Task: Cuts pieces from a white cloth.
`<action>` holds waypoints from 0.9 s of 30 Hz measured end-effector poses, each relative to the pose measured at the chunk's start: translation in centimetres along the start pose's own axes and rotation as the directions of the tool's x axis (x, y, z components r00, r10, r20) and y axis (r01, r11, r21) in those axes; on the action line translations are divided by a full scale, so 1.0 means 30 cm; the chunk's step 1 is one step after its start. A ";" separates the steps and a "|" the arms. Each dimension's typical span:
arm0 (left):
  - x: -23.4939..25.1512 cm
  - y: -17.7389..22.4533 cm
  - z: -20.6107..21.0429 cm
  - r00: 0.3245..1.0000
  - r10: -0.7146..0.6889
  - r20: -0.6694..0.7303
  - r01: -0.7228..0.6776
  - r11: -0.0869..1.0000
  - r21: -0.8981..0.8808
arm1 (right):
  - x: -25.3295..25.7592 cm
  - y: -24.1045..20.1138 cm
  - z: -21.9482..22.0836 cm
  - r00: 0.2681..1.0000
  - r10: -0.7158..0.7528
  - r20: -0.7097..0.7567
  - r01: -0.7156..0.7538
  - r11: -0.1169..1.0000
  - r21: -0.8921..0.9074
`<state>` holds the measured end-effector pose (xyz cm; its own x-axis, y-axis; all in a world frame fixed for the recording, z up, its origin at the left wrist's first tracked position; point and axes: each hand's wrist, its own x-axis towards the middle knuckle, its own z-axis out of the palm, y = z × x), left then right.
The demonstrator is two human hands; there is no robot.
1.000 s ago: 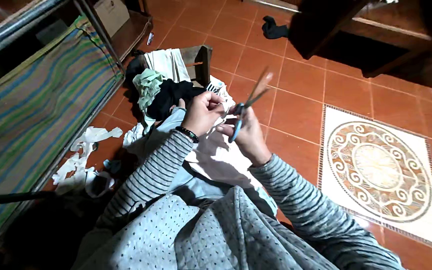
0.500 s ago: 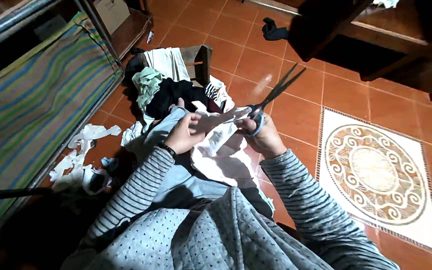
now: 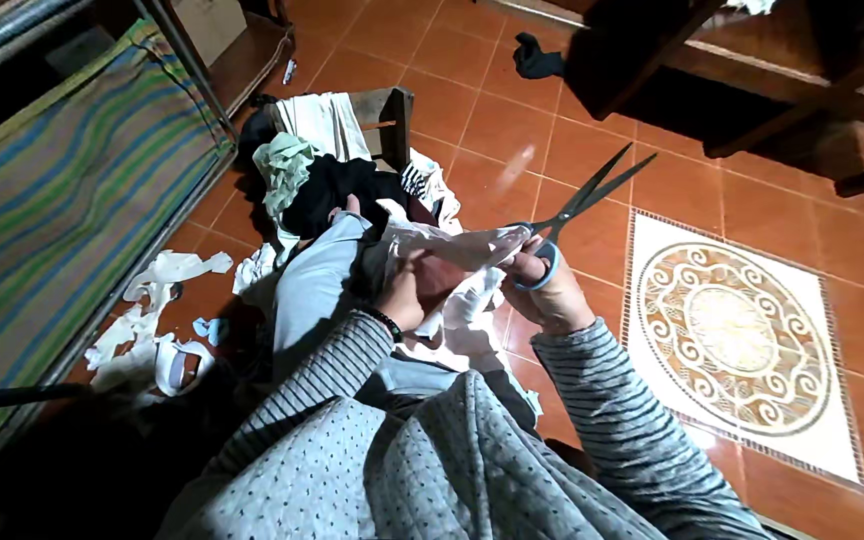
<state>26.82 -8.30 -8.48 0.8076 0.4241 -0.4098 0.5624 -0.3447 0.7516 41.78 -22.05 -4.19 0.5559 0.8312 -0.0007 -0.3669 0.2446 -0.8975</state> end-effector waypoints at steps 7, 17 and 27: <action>-0.029 0.056 0.023 0.977 0.103 0.188 -0.010 0.897 -0.442 | -0.042 -0.032 -0.031 0.997 -0.042 0.063 0.045 0.998 -0.046; 0.006 0.015 -0.025 0.979 -0.206 0.004 0.090 0.410 -0.907 | -0.159 0.080 -0.042 0.982 0.134 0.133 -0.018 0.766 -0.642; -0.007 0.022 0.115 0.982 -0.171 -0.076 0.041 0.592 -0.805 | -0.167 0.156 -0.096 0.996 -0.083 -0.021 0.037 0.636 -0.771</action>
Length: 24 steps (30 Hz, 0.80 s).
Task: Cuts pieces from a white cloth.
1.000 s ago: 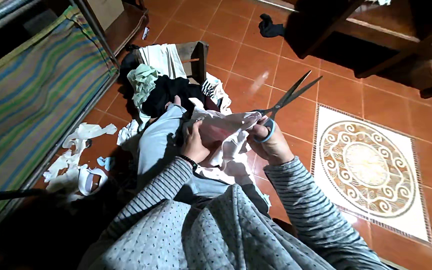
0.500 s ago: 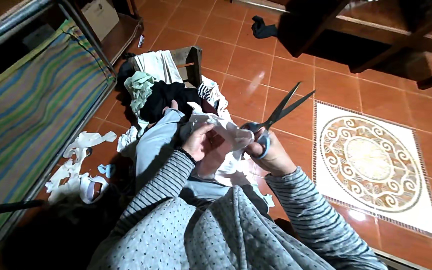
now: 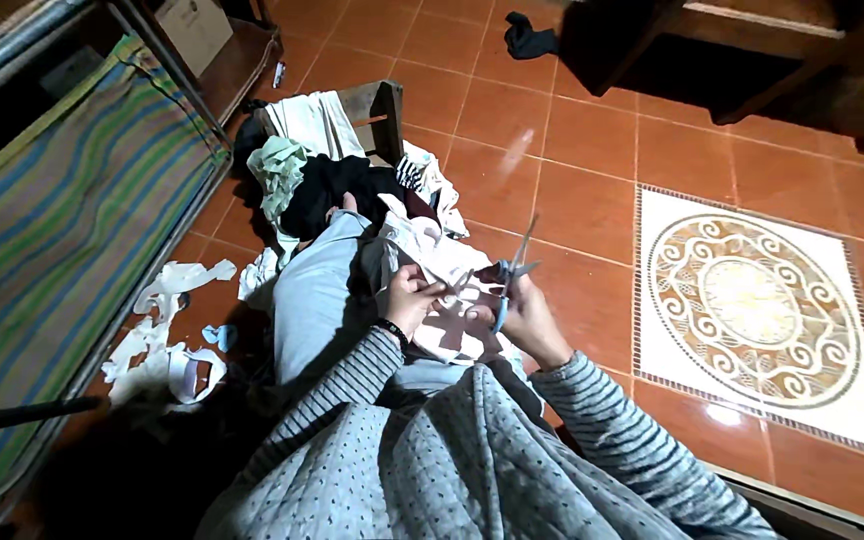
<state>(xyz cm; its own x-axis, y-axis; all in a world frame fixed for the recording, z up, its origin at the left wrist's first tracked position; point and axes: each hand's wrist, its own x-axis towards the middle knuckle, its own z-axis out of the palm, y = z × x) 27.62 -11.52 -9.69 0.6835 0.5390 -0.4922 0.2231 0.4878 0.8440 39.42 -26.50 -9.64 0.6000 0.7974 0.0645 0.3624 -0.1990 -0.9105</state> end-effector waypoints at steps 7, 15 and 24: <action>-0.054 0.000 -0.043 0.955 0.267 0.126 -0.276 0.657 0.702 | 0.070 0.016 0.036 0.949 0.293 0.120 -0.251 0.926 -0.281; -0.003 -0.040 -0.199 0.997 -0.058 -0.055 0.080 0.802 0.592 | 0.119 0.102 -0.002 0.839 0.540 0.070 -0.499 0.711 0.496; 0.026 0.308 -0.265 0.868 0.487 -0.095 -0.378 0.772 0.511 | 0.323 -0.115 -0.111 0.964 0.247 -0.094 -0.206 0.926 0.317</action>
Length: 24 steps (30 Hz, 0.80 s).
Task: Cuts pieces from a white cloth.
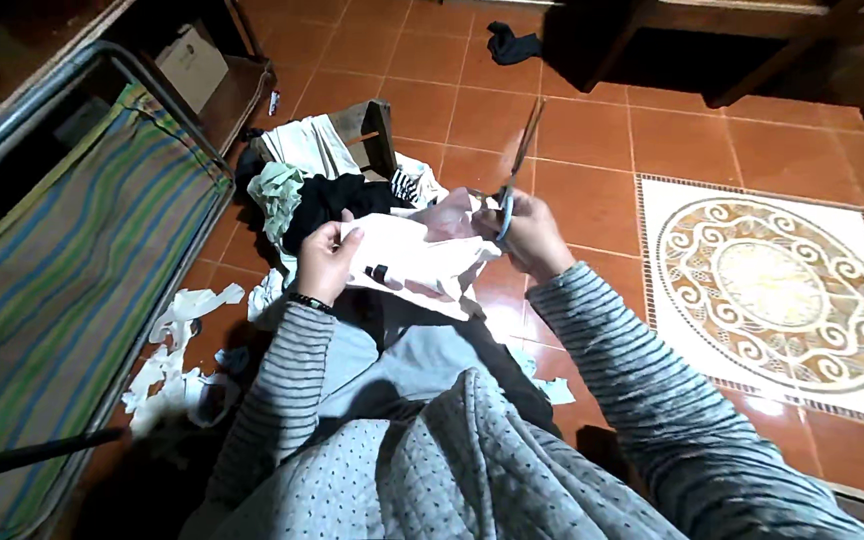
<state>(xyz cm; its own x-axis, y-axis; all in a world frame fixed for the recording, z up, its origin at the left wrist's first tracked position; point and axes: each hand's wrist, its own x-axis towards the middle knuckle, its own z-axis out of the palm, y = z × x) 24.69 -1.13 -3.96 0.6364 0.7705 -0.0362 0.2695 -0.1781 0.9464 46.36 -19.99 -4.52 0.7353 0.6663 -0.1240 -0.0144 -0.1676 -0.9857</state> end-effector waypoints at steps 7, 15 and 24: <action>-0.145 -0.060 0.024 0.834 -0.517 0.191 0.202 0.608 0.768 | -0.167 0.098 0.058 0.991 0.002 0.133 0.047 0.929 -0.366; -0.206 -0.076 0.236 0.797 -0.409 0.444 0.531 0.825 -0.194 | -0.367 0.221 0.135 0.978 -0.046 0.205 0.082 0.982 -0.170; -0.184 -0.123 0.222 0.883 -0.339 0.325 0.414 0.888 -0.200 | -0.386 0.240 0.050 0.988 -0.071 0.134 0.064 0.996 0.060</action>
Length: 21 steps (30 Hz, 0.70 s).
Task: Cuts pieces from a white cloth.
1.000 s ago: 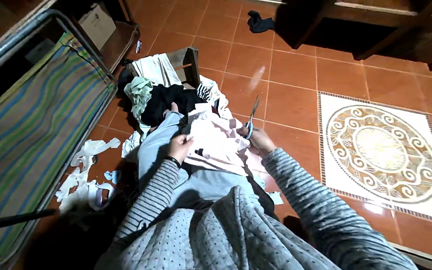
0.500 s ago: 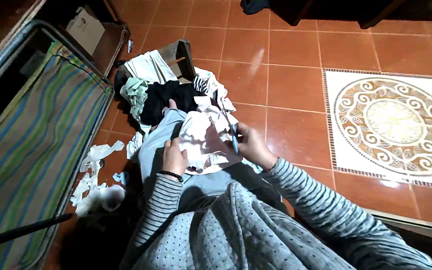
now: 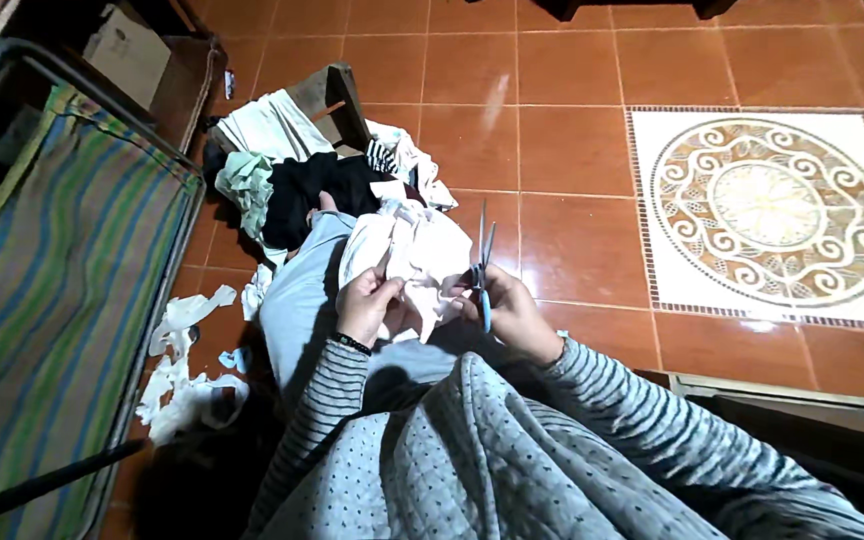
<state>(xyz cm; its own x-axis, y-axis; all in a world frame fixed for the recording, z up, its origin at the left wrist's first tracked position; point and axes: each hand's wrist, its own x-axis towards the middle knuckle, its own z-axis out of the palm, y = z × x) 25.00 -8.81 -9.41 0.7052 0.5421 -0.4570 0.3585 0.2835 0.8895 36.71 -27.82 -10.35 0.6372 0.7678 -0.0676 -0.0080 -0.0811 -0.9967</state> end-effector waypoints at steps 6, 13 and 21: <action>-0.047 0.015 -0.079 0.991 -0.104 0.086 0.108 0.993 -0.044 | 0.038 0.053 -0.025 0.993 -0.115 0.010 0.108 0.894 -0.435; -0.053 0.033 -0.100 0.999 -0.026 0.041 0.041 0.903 -0.427 | 0.176 0.069 0.006 0.905 -0.380 0.193 0.414 0.678 -0.607; -0.120 0.036 -0.128 0.970 -0.057 0.236 0.139 0.928 -0.346 | 0.185 0.001 -0.079 0.939 -0.299 0.172 0.345 0.796 -0.497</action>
<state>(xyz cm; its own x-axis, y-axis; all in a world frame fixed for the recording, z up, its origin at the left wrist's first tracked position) 20.52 -7.41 -6.82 0.8081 0.3228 -0.4926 0.2190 0.6117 0.7601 42.07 -25.08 -10.64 0.4676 0.8545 0.2264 0.5965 -0.1159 -0.7942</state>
